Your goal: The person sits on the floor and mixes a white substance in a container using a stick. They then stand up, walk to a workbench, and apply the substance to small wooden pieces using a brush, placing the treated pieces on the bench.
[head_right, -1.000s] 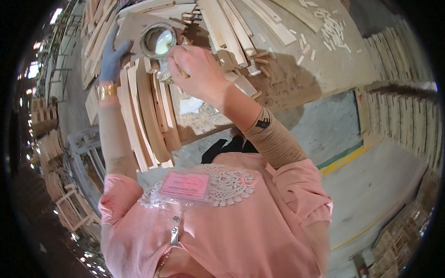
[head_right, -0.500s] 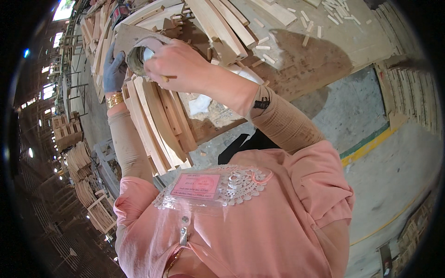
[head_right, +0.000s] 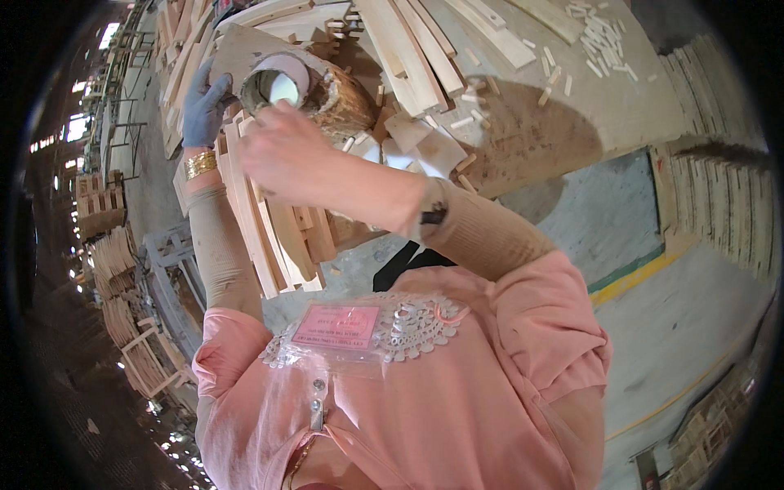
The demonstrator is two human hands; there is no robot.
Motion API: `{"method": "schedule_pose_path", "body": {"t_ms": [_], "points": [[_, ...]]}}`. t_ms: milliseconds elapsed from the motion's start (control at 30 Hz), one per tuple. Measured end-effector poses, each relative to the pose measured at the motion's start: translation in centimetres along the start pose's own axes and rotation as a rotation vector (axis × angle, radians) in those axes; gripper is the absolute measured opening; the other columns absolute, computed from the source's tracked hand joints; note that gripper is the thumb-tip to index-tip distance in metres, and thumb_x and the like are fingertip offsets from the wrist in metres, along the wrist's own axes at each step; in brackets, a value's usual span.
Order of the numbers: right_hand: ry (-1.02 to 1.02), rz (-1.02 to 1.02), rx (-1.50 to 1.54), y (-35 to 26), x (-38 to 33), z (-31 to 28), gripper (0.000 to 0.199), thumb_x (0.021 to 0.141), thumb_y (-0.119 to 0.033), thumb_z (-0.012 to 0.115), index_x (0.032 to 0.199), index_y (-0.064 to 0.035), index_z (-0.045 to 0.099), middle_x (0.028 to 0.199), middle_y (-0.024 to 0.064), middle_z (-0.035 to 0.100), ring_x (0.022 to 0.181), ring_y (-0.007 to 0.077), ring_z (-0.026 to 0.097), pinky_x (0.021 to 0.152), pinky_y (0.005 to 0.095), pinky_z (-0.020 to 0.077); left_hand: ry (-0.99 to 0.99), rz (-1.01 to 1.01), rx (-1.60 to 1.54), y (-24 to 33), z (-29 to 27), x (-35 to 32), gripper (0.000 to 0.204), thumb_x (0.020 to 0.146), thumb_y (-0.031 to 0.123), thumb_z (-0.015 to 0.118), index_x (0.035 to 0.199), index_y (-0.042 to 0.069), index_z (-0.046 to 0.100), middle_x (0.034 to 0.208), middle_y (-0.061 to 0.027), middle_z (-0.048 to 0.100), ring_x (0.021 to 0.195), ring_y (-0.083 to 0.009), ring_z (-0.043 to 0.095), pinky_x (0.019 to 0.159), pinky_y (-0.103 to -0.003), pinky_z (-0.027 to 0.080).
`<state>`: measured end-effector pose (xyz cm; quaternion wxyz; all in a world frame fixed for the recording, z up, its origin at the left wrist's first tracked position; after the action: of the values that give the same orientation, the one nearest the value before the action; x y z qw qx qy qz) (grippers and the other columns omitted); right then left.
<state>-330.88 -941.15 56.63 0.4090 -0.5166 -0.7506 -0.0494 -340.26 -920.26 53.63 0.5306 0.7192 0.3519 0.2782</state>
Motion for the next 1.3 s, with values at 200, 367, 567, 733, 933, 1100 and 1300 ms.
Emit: {"method": "schedule_pose_path", "body": {"t_ms": [200, 367, 567, 733, 933, 1100, 1300], "points": [[0.067, 0.14, -0.018, 0.8, 1.9, -1.0, 0.009, 0.073, -0.011, 0.061, 0.073, -0.0031, 0.058, 0.074, 0.0087, 0.057, 0.076, 0.0222, 0.055, 0.072, 0.0341, 0.0403, -0.02, 0.024, 0.006, -0.2, -0.2, 0.0, 0.051, 0.086, 0.013, 0.059, 0.132, 0.004, 0.038, 0.116, -0.0081, 0.054, 0.092, -0.0145, 0.058, 0.069, -0.029, 0.052], [-0.091, 0.058, -0.092, -0.9, 0.4, 1.7, 0.017, 0.06, -0.013, 0.065, 0.074, -0.0026, 0.061, 0.075, 0.0089, 0.059, 0.078, 0.0234, 0.056, 0.071, 0.0355, 0.0385, 0.013, 0.05, 0.045, 0.3, 0.0, -0.1, 0.051, 0.085, 0.014, 0.059, 0.131, 0.004, 0.039, 0.116, -0.0072, 0.054, 0.091, -0.0145, 0.058, 0.069, -0.029, 0.052], [0.114, 0.168, -0.013, 0.9, 0.7, -0.1, 0.011, 0.072, -0.014, 0.059, 0.075, -0.0038, 0.059, 0.074, 0.0084, 0.057, 0.075, 0.0228, 0.054, 0.07, 0.0349, 0.0374, 0.02, 0.057, 0.085, 0.3, 0.3, -0.2, 0.05, 0.085, 0.015, 0.059, 0.13, 0.004, 0.04, 0.118, -0.0067, 0.053, 0.091, -0.0138, 0.057, 0.07, -0.029, 0.052], [0.007, 0.111, -0.014, 0.8, -0.2, 1.5, 0.013, 0.082, -0.016, 0.054, 0.077, -0.0048, 0.059, 0.076, 0.0091, 0.058, 0.075, 0.0238, 0.054, 0.07, 0.0347, 0.0383, 0.022, 0.079, 0.043, 0.9, 0.5, -0.1, 0.049, 0.085, 0.015, 0.06, 0.129, 0.004, 0.042, 0.113, -0.0065, 0.056, 0.091, -0.0127, 0.058, 0.069, -0.027, 0.052], [0.178, 0.092, 0.13, 3.2, -1.0, -0.8, 0.009, 0.078, -0.014, 0.058, 0.08, -0.0059, 0.059, 0.077, 0.0072, 0.056, 0.08, 0.0236, 0.053, 0.072, 0.035, 0.0367, 0.028, 0.115, 0.074, -0.5, -0.5, -0.1, 0.05, 0.084, 0.016, 0.061, 0.129, 0.004, 0.044, 0.106, -0.0047, 0.059, 0.082, -0.0104, 0.058, 0.066, -0.026, 0.052], [0.138, 0.176, -0.031, 2.7, -2.4, -1.0, 0.01, 0.08, -0.015, 0.057, 0.084, -0.0058, 0.059, 0.08, 0.0065, 0.055, 0.083, 0.0221, 0.05, 0.072, 0.0345, 0.0349, 0.009, 0.159, -0.017, 0.4, -0.5, -0.4, 0.048, 0.083, 0.016, 0.062, 0.127, 0.003, 0.047, 0.101, -0.0035, 0.06, 0.077, -0.0089, 0.057, 0.064, -0.024, 0.051], [0.178, 0.096, 0.038, 1.9, -1.5, -0.5, 0.011, 0.08, -0.012, 0.057, 0.088, -0.0055, 0.06, 0.083, 0.0071, 0.056, 0.081, 0.0222, 0.051, 0.071, 0.0347, 0.035, 0.06, 0.149, -0.009, 0.3, -0.7, -0.7, 0.046, 0.082, 0.018, 0.063, 0.124, 0.003, 0.05, 0.092, -0.0032, 0.061, 0.074, -0.0088, 0.058, 0.064, -0.024, 0.05]]}}
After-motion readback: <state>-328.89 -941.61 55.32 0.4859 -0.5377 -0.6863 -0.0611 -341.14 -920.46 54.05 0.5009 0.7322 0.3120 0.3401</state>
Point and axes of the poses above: each hand's wrist, its own x-axis towards the middle knuckle, its own z-axis out of the palm, y = z × x, the point moved 6 cm from there along x, towards the middle knuckle
